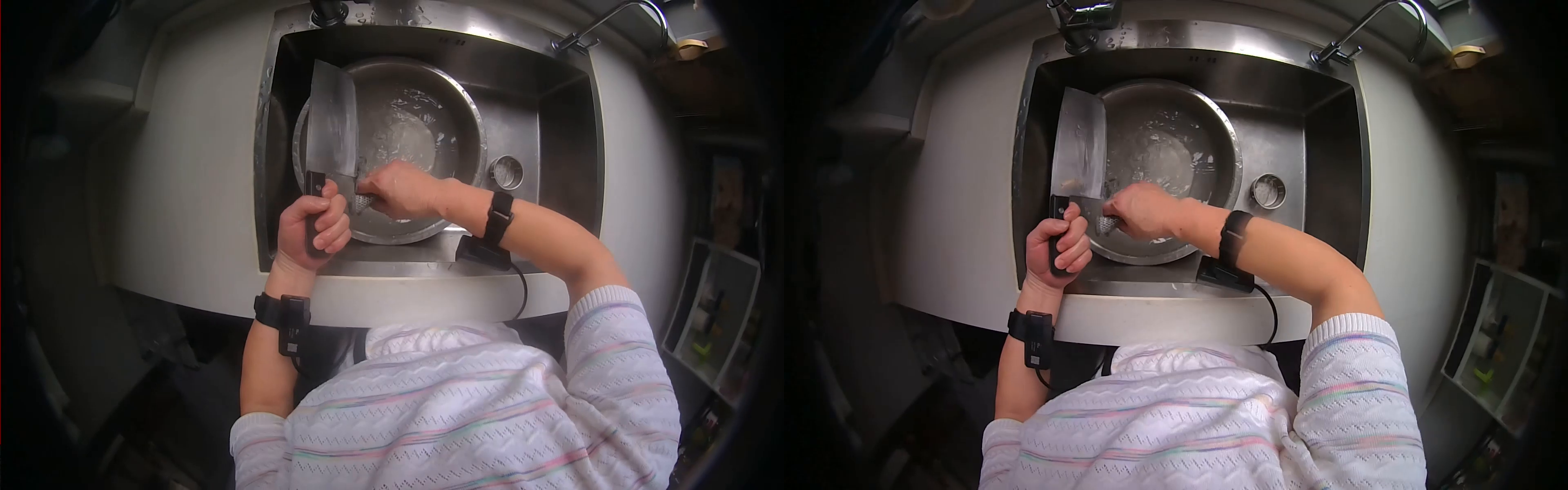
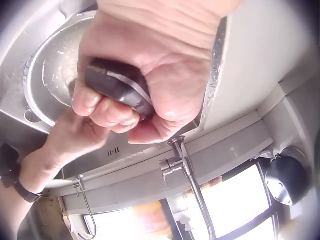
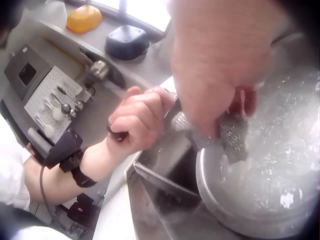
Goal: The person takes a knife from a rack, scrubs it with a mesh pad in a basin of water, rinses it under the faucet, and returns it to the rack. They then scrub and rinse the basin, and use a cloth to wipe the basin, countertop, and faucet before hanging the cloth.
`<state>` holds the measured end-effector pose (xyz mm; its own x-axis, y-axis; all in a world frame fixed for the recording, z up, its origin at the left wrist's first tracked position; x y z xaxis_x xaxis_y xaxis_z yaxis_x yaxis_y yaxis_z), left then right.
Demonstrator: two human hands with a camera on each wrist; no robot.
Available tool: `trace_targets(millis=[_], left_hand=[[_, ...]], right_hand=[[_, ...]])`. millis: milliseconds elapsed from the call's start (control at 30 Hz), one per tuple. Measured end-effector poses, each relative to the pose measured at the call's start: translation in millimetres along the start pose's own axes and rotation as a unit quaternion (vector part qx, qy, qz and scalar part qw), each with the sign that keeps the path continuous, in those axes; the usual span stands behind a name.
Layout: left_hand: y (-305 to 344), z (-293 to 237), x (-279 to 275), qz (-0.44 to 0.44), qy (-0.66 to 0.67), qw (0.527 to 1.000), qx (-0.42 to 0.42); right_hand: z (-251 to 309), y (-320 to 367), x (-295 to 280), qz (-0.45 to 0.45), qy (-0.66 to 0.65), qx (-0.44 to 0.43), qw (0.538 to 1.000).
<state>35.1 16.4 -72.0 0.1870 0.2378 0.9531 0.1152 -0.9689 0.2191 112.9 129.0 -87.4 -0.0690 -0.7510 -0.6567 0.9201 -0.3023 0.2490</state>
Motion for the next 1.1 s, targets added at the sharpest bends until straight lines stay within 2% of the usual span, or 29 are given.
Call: trace_targets(millis=[67,100,133,167,200,233,267,300,333,400,433,467,500,533,567,600,667,700,767,800,900,1100], left_hand=[[-2.8,-3.3,7.5,0.003,-0.049,0.999,0.002],[-5.0,-3.8,11.5,-0.01,-0.087,0.996,-0.003],[-7.5,-1.2,18.2,-0.008,-0.085,0.996,0.002],[-8.8,0.1,16.2,-0.051,-0.273,0.96,0.015],[-7.9,0.9,14.7,-0.097,-0.448,0.888,0.029],[-10.3,6.3,13.3,-0.113,-0.535,0.836,0.049],[-14.6,10.0,20.7,-0.069,-0.681,0.721,0.108],[-16.5,19.4,20.6,-0.042,-0.759,0.63,0.16],[-16.4,27.0,27.6,-0.015,-0.825,0.526,0.205],[-16.3,35.0,33.9,-0.005,-0.835,0.521,0.18],[-16.4,36.4,39.2,0.006,-0.844,0.515,0.151],[-13.8,28.1,45.4,0.003,-0.843,0.517,0.151],[-12.8,22.3,46.6,0.068,-0.801,0.591,0.073],[-9.4,16.3,49.2,0.132,-0.746,0.653,-0.004],[-5.9,2.5,48.2,0.086,-0.689,0.718,-0.045],[-4.8,-12.0,47.5,0.026,-0.628,0.777,-0.022],[-11.5,-39.6,51.0,-0.019,-0.59,0.805,0.056],[-14.6,-37.4,52.9,-0.024,-0.595,0.801,0.06],[-23.6,-34.1,49.8,-0.046,-0.478,0.873,0.086],[-26.6,-31.7,47.0,-0.045,-0.477,0.873,0.088],[-33.1,-23.8,45.5,0.012,-0.356,0.93,0.097],[-30.6,-24.4,47.3,0.02,-0.35,0.929,0.117]], right_hand=[[-16.7,8.6,18.4,0.142,0.183,0.087,0.969],[-20.4,11.5,12.7,0.145,0.185,0.087,0.968],[-28.4,11.1,-1.5,0.092,0.086,0.128,0.984],[-35.4,10.5,-10.6,0.039,-0.013,0.166,0.985],[-22.8,14.1,-16.3,0.045,-0.008,0.163,0.986],[-5.8,21.7,-24.2,0.068,-0.236,0.215,0.945],[6.3,27.3,-25.1,0.087,-0.449,0.257,0.851],[14.6,26.6,-19.6,0.088,-0.447,0.218,0.863],[9.7,26.7,-10.3,0.025,-0.452,0.272,0.849],[10.4,34.1,-12.1,-0.049,-0.596,0.245,0.763],[8.1,35.7,-15.2,-0.048,-0.592,0.244,0.766],[3.3,41.8,-18.6,-0.038,-0.635,0.239,0.734],[-1.0,47.0,-21.7,-0.029,-0.675,0.232,0.7],[-1.6,53.3,-26.8,-0.031,-0.671,0.246,0.698],[-3.3,58.4,-29.3,-0.019,-0.693,0.235,0.681],[-4.3,63.4,-31.3,-0.008,-0.715,0.226,0.662],[-2.6,72.6,-37.5,0.017,-0.724,0.229,0.651],[-1.2,76.7,-39.0,0.047,-0.733,0.225,0.641],[8.7,80.8,-36.1,0.068,-0.739,0.229,0.63],[13.3,83.0,-32.3,0.088,-0.745,0.237,0.617],[22.6,84.2,-29.1,0.124,-0.746,0.223,0.616],[31.8,87.1,-28.2,0.155,-0.744,0.219,0.612]])
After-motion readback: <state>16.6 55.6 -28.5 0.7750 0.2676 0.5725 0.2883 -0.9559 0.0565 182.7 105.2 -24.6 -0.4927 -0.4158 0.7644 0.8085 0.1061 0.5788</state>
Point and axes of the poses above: each hand's wrist, its own y-axis away from the middle knuckle, its own x-axis out of the palm, z = x × y, the point moved 5 cm from there along -y, towards the middle knuckle, and after that the axes turned 15 degrees about x, right-handed, at the moved point
